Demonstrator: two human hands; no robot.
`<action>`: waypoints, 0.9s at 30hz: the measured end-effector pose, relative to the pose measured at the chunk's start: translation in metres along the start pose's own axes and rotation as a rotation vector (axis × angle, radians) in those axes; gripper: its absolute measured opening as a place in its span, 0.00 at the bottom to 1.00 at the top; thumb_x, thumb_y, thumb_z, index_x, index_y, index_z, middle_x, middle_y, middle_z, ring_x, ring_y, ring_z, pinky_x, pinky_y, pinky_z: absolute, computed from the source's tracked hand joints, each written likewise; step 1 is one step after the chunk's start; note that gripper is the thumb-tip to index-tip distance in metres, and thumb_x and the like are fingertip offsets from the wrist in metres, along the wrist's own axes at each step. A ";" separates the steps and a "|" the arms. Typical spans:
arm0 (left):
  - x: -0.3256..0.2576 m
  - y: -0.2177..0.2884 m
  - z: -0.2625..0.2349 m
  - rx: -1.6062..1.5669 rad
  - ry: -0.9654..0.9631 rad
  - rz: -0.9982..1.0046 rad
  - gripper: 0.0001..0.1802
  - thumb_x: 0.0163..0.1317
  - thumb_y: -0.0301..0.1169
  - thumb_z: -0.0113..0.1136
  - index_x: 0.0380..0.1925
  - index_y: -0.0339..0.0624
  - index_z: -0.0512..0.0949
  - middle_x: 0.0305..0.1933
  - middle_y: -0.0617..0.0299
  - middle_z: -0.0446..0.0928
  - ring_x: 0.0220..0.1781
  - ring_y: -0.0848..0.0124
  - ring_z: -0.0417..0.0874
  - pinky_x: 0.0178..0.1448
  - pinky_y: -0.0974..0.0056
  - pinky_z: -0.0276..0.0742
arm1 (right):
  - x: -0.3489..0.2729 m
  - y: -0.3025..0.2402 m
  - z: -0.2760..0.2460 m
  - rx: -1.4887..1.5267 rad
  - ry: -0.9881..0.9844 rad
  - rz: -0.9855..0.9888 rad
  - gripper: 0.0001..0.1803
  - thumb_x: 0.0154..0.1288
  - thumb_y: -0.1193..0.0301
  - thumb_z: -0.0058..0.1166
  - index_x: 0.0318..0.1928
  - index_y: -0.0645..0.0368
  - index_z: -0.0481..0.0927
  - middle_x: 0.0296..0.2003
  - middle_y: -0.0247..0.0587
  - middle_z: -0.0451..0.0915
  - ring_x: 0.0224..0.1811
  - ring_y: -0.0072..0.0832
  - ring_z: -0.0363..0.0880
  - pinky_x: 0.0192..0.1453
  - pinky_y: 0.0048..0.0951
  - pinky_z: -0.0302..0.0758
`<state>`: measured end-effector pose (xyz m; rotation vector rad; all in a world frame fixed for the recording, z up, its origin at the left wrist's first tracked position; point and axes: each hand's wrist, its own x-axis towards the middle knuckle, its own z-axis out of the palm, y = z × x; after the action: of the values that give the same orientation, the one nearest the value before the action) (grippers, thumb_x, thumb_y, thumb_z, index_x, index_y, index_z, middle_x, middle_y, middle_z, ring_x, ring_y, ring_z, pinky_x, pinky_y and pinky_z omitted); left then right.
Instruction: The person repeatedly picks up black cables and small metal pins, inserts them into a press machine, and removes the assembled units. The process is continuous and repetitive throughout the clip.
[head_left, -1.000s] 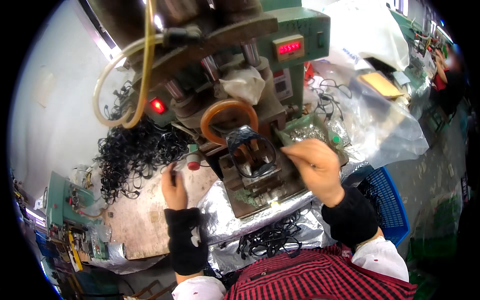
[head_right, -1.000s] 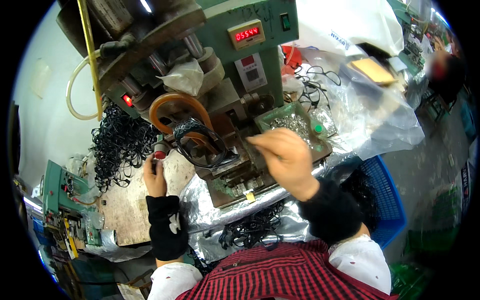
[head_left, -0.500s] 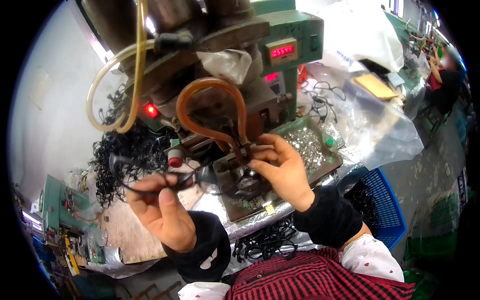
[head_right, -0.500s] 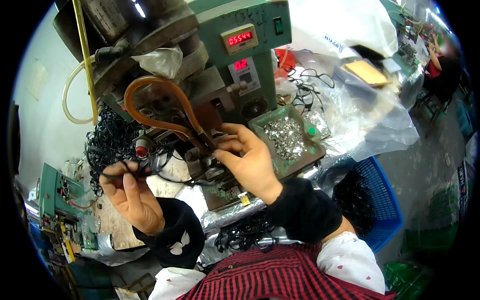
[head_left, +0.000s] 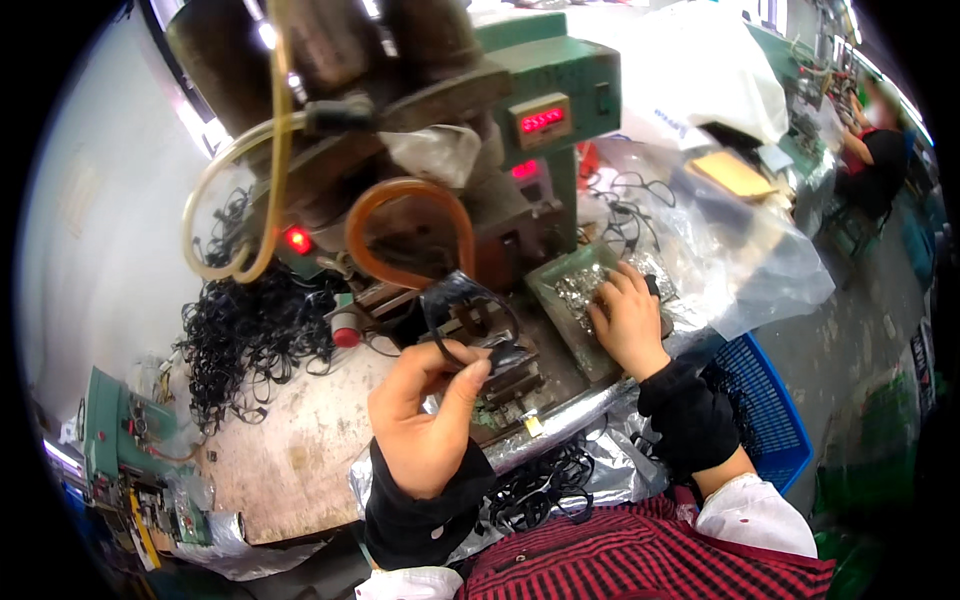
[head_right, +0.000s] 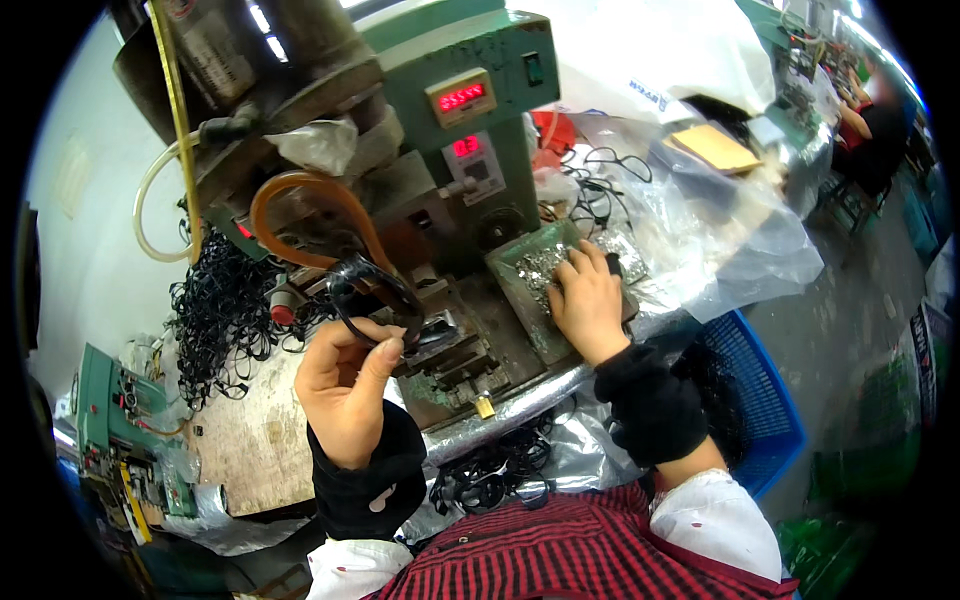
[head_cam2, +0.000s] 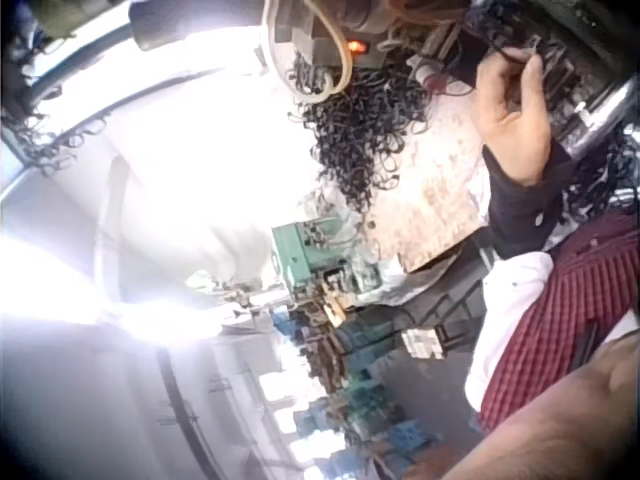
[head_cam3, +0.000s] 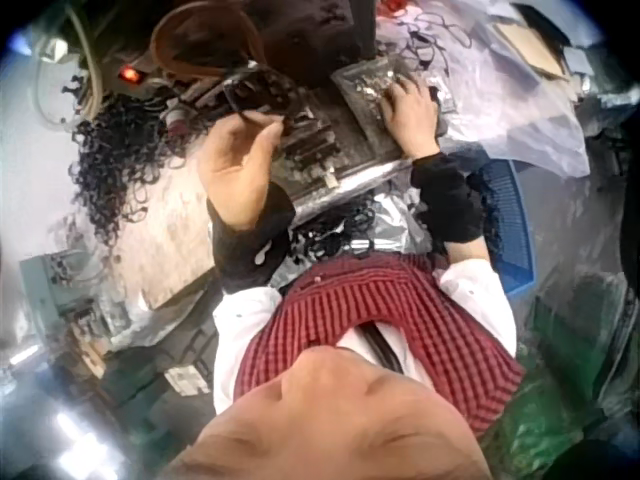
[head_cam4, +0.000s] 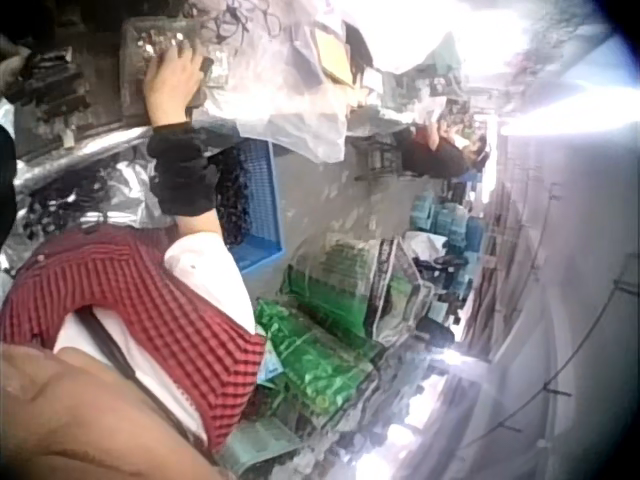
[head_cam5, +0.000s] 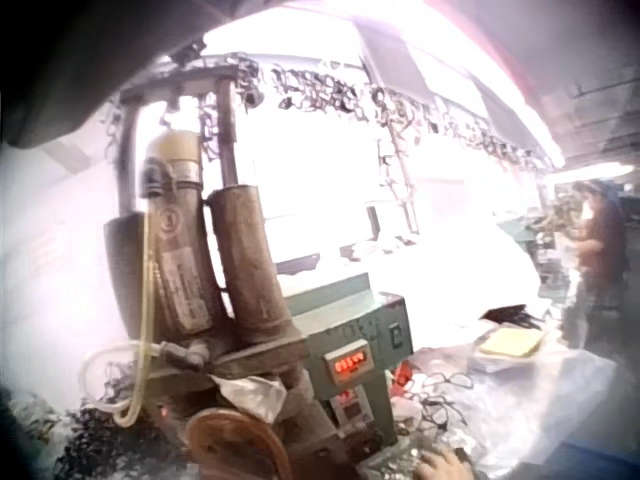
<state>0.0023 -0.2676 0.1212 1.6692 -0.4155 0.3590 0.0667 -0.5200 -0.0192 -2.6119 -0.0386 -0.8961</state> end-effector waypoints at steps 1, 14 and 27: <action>0.000 0.000 0.001 -0.004 0.005 -0.005 0.07 0.60 0.18 0.64 0.37 0.32 0.78 0.37 0.58 0.83 0.37 0.76 0.82 0.45 0.71 0.77 | 0.006 0.002 -0.001 0.062 0.038 -0.013 0.10 0.53 0.69 0.64 0.35 0.59 0.81 0.48 0.47 0.79 0.61 0.47 0.71 0.50 0.46 0.75; -0.011 -0.005 -0.005 0.148 -0.049 0.046 0.07 0.62 0.21 0.64 0.40 0.32 0.78 0.43 0.55 0.83 0.42 0.72 0.84 0.50 0.68 0.77 | 0.015 0.003 0.007 0.523 0.034 0.303 0.10 0.65 0.71 0.58 0.43 0.64 0.84 0.37 0.49 0.85 0.41 0.38 0.84 0.47 0.32 0.77; 0.012 -0.278 -0.195 -1.537 0.990 -0.694 0.13 0.74 0.36 0.49 0.41 0.35 0.74 0.33 0.58 0.80 0.25 0.69 0.75 0.29 0.68 0.74 | 0.002 -0.027 -0.016 0.920 -0.018 0.382 0.06 0.67 0.79 0.55 0.44 0.65 0.80 0.36 0.30 0.81 0.39 0.15 0.76 0.45 0.18 0.71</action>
<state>0.1430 -0.0416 -0.0906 -0.0398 0.5663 0.1795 0.0550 -0.5004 0.0029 -1.6872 0.0363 -0.5283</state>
